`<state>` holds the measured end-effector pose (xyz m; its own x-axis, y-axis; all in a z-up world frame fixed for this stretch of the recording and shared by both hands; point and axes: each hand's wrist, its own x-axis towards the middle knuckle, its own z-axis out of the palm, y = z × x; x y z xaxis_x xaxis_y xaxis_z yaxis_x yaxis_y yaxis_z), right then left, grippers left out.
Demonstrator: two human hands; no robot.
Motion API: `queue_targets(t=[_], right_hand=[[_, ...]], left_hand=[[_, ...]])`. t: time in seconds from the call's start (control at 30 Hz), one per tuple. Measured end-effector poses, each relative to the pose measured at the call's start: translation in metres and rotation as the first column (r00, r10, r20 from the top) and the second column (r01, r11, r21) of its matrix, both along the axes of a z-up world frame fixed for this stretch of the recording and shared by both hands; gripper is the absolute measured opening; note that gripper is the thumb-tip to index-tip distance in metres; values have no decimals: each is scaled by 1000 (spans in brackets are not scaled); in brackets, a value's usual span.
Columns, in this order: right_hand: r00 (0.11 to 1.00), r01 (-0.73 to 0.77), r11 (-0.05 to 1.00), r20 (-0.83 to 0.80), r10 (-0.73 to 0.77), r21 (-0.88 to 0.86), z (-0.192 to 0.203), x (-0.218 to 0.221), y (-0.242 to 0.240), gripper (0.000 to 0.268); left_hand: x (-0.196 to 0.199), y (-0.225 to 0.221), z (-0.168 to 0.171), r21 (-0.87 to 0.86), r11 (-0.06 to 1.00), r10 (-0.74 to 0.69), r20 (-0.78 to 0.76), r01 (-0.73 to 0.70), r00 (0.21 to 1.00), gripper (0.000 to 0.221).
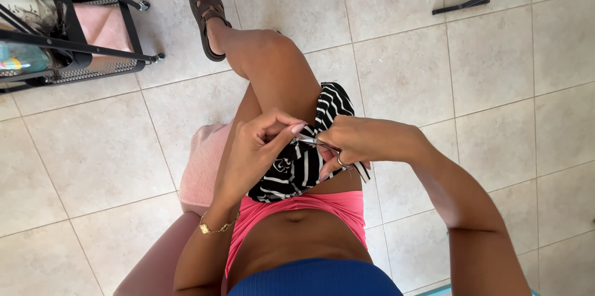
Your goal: Trimming loose threads and excess fabric from a striped garment using small scissors
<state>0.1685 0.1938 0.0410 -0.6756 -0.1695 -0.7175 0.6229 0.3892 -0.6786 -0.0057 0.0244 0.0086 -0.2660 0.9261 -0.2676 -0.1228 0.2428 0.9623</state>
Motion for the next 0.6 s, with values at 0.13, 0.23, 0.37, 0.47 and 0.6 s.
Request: queue_targets(t=[0.13,0.23,0.37,0.47,0.6], right_hand=[[997,-38,999,59,40,-32,1,-5,3,38],[995,-34,995,95,43,-94,3,-6,5,36],[993,-38,988,102,54,-147,9,-7,6,25],[993,-16,988,112,33,-150,7,-1,8,23],[984,-11,990,174,36,-144,17,-6,13,25]], left_hand=[[1,-1,1,23,999,-45,-3,45,999,7],[-1,-1,4,40,997,-72,5,71,997,8],[-1,-1,14,47,994,-102,7,102,995,10],[0,0,8,63,993,-100,23,99,995,9],[-2,2,21,70,992,-107,35,105,994,10]])
